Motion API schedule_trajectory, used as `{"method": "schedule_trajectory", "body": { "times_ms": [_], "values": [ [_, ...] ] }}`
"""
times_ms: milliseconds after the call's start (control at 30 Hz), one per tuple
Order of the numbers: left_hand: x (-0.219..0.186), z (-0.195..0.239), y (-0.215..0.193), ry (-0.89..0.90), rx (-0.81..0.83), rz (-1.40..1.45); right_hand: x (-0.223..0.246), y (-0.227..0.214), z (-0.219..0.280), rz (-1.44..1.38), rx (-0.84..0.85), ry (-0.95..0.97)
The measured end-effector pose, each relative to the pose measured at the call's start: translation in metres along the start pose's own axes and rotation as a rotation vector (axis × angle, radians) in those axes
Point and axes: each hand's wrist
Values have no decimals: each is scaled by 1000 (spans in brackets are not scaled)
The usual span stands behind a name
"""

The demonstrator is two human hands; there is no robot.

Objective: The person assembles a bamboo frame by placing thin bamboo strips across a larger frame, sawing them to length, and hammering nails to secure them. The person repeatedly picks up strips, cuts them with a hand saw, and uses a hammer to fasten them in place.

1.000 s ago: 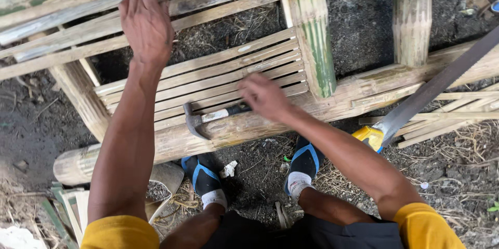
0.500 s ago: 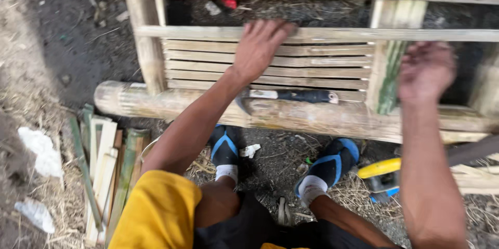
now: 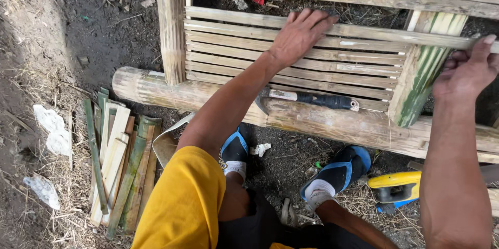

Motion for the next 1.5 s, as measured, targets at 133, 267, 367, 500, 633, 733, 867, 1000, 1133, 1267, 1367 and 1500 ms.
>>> {"method": "schedule_trajectory", "body": {
  "times_ms": [133, 267, 367, 500, 633, 733, 867, 1000, 1133, 1267, 1367, 1500],
  "values": [
    [4, -6, 4, -64, 85, 35, 18, 29, 12, 63, 17, 5],
    [1, 4, -10, -83, 48, 66, 22, 46, 16, 165, 6, 6],
    [-8, 2, -23, -88, 46, 42, 9, 41, 8, 53, -108, -7],
    [-39, -22, -34, -107, 149, 17, -11, 38, -1, 113, 18, -184],
    [-96, -65, -21, 4, 79, 29, -7, 56, 7, 147, 2, -235],
    [-128, -94, -10, -59, 78, 102, 2, 72, 13, 121, 21, -268],
    [-137, -106, -9, -181, 156, 209, 13, 75, 26, 140, 109, -284],
    [-142, -113, -6, -270, 209, 209, 39, 37, 87, 155, -17, -36],
    [-141, -116, 2, -292, 166, 201, 50, -38, 235, 1007, -129, -277],
    [-143, -115, 1, -316, 185, 191, 30, -80, 368, 1295, -57, 228],
    [-144, -115, -1, -308, 154, 159, 16, -85, 412, 1558, 103, 168],
    [-146, -115, 1, -309, 82, 135, 10, -79, 403, 1599, 183, 405]
  ]
}}
Point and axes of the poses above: each hand's wrist, its own z-axis away from the middle knuckle, its own y-axis out of the palm, x = y × z, and after that the axes turned 14 degrees about x, right-handed
